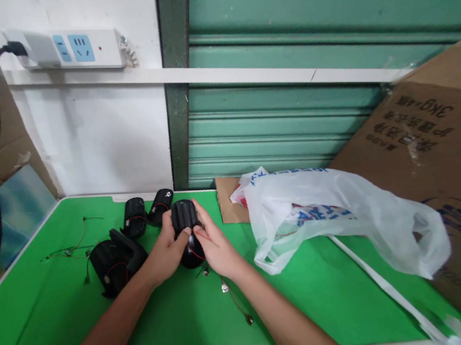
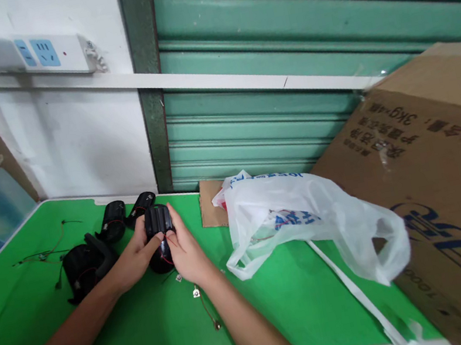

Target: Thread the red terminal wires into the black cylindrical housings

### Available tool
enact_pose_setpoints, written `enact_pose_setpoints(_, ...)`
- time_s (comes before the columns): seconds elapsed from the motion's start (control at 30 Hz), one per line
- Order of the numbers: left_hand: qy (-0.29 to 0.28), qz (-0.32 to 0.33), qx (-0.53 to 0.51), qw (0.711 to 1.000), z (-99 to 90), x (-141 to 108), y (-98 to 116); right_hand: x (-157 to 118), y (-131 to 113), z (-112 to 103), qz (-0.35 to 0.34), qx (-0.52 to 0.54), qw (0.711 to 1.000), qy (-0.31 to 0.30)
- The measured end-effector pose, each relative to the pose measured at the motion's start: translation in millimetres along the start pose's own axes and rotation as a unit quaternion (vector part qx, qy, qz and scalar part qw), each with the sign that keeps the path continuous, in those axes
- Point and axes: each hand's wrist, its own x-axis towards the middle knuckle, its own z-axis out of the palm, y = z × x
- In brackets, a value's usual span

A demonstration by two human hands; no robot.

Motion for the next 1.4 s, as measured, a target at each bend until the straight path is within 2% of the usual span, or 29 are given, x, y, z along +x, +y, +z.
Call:
enact_pose_setpoints(0.1, -0.029, 0.005, -0.026, 0.999, -2.5, 0, 4, -1, -7, -8, -0.005, -0.002, 1.000, -0.023)
enact_pose_setpoints(0.2, -0.028, 0.010, -0.024, 0.999, -2.7, -1, 5, -1, -11, -11, -0.004, -0.013, 0.999, -0.031)
enact_pose_setpoints(0.37, -0.004, 0.024, -0.001, 1.000, 0.5, -2, 3, -2, -11, -6, 0.000, -0.003, 1.000, -0.025)
enact_pose_setpoints(0.83, 0.032, 0.039, 0.041, 0.998, 8.2, -4, -4, -4, -1, 11, -0.004, 0.019, 0.999, 0.041)
enact_pose_setpoints(1.03, 0.073, 0.056, 0.080, 0.992, 11.5, -5, -8, -1, 8, 18, -0.010, 0.044, 0.998, 0.046)
enact_pose_setpoints(1.13, 0.074, 0.053, 0.083, 0.992, 10.8, -5, -6, 3, 6, 15, -0.005, 0.067, 0.997, 0.041)
enact_pose_setpoints(1.23, 0.042, 0.024, 0.039, 0.998, 6.8, -4, 0, 8, -2, 5, 0.002, 0.108, 0.994, 0.015)
enact_pose_setpoints(1.3, 0.013, -0.008, -0.042, 0.999, 4.3, -4, 4, 11, -8, -5, 0.010, 0.128, 0.992, -0.007)
enact_pose_setpoints(1.4, -0.028, -0.035, -0.164, 0.985, 4.0, -3, 9, 12, -16, -19, 0.028, 0.135, 0.990, -0.025)
